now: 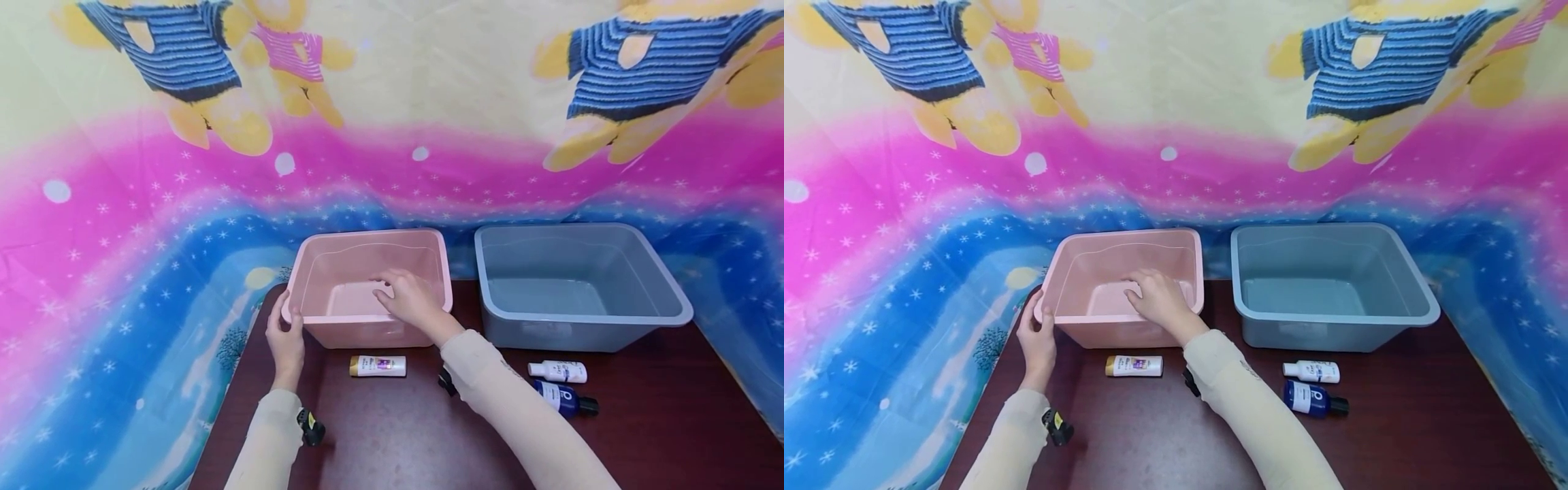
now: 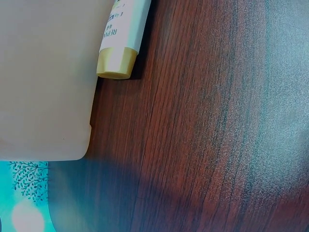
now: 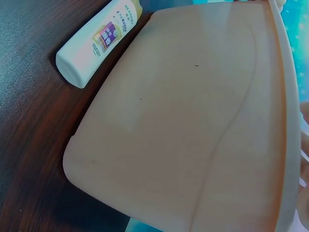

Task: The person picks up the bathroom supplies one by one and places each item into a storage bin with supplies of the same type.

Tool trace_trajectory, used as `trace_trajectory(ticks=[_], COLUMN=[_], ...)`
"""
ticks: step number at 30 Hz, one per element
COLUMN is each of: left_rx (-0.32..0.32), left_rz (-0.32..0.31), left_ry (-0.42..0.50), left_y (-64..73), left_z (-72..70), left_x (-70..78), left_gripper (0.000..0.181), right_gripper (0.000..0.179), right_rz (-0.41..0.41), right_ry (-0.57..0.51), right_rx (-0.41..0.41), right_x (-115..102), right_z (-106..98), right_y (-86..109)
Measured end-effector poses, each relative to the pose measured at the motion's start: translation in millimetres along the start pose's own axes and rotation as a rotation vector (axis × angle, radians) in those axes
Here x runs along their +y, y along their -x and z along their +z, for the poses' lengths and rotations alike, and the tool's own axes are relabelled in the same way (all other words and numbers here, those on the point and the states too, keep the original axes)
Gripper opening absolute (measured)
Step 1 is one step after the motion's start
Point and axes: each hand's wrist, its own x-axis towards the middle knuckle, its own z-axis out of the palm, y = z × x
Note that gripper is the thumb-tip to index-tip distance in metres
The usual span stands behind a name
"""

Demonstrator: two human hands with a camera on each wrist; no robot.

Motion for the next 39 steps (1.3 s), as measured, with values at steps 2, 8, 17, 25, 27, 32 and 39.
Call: trace_trajectory(ticks=[2, 8, 17, 25, 27, 32, 39], left_rx=[-0.001, 0.002, 0.012, 0.012, 0.013, 0.015, 0.008], left_rz=[0.002, 0.004, 0.01, 0.016, 0.017, 0.01, 0.009], left_ry=[-0.002, 0.009, -0.001, 0.003, 0.002, 0.015, 0.008], left_y=[0.0, 0.3, 0.9, 0.1, 0.2, 0.1, 0.1], left_z=[0.1, 1.0, 0.9, 1.1, 1.0, 0.2, 0.2], left_x=[-0.4, -0.6, 0.9, -0.7, -1.1, -1.5, -0.9], left_gripper=[0.041, 0.041, 0.041, 0.042, 0.042, 0.041, 0.042], right_gripper=[0.03, 0.03, 0.028, 0.027, 0.026, 0.026, 0.025], right_rz=[-0.004, -0.036, -0.149, -0.236, -0.255, -0.29, -0.29], right_ry=[-0.017, -0.037, -0.044, -0.053, -0.077, -0.121, -0.181], right_rx=[0.01, 0.043, 0.106, 0.184, 0.196, 0.209, 0.216], right_x=[-1, -8, -21, -29, -30, -35, -38], right_z=[-1, -8, -15, -13, -12, -8, -2], right_y=[1.3, 7.0, 14.8, 25.2, 28.9, 38.1, 50.0])
